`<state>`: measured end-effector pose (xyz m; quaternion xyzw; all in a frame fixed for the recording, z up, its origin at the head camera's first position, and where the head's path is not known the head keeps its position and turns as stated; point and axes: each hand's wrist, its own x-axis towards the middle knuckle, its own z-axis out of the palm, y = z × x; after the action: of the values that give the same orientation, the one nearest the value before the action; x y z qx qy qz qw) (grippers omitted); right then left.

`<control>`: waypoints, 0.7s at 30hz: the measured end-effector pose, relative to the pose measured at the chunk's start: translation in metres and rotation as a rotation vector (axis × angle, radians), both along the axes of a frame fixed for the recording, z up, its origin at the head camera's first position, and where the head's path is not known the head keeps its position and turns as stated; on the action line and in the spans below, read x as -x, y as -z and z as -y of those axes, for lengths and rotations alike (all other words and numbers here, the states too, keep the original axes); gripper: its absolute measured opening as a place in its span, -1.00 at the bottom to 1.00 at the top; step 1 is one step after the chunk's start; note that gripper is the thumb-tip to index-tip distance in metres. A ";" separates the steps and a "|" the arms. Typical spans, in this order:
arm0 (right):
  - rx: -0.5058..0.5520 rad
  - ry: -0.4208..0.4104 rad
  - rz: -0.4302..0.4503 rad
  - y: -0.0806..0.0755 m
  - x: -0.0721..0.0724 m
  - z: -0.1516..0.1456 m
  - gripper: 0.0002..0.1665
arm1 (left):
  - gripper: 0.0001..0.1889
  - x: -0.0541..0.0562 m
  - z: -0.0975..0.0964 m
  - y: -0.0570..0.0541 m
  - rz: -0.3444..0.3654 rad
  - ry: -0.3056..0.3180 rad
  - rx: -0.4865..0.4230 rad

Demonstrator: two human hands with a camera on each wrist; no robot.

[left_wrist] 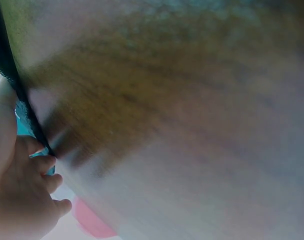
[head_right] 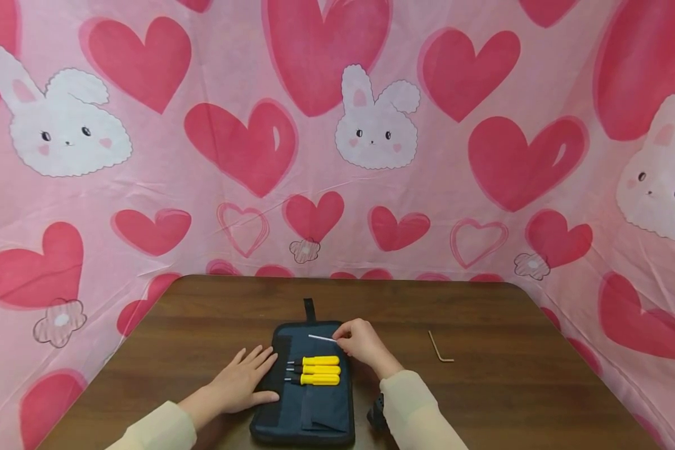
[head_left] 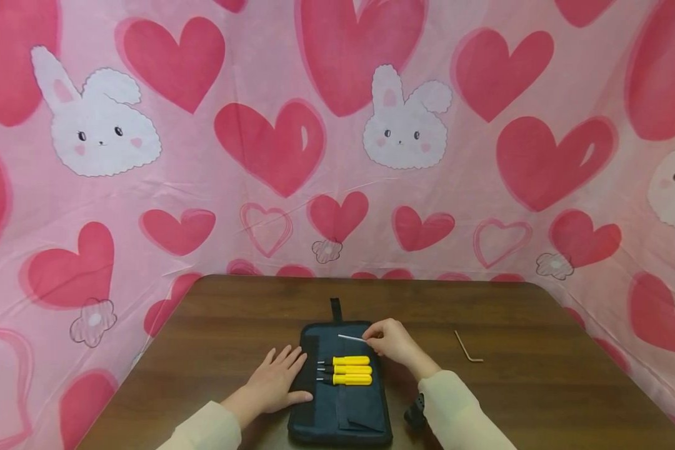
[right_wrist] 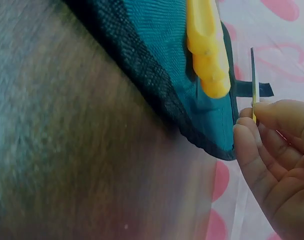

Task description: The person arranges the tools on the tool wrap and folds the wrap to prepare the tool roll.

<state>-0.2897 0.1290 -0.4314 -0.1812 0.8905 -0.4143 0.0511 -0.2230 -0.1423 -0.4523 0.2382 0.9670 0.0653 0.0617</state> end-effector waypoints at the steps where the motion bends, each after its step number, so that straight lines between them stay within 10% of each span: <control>1: -0.006 0.001 0.003 0.000 0.000 0.002 -0.89 | -0.13 0.000 0.000 0.000 -0.001 -0.001 0.000; 21: -0.122 -0.094 -0.106 0.002 -0.006 0.031 -0.89 | -0.12 0.000 0.000 0.002 -0.005 -0.011 0.011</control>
<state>-0.2841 0.0980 -0.4338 -0.2410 0.9060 -0.3464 0.0340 -0.2230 -0.1426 -0.4542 0.2328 0.9688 0.0596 0.0605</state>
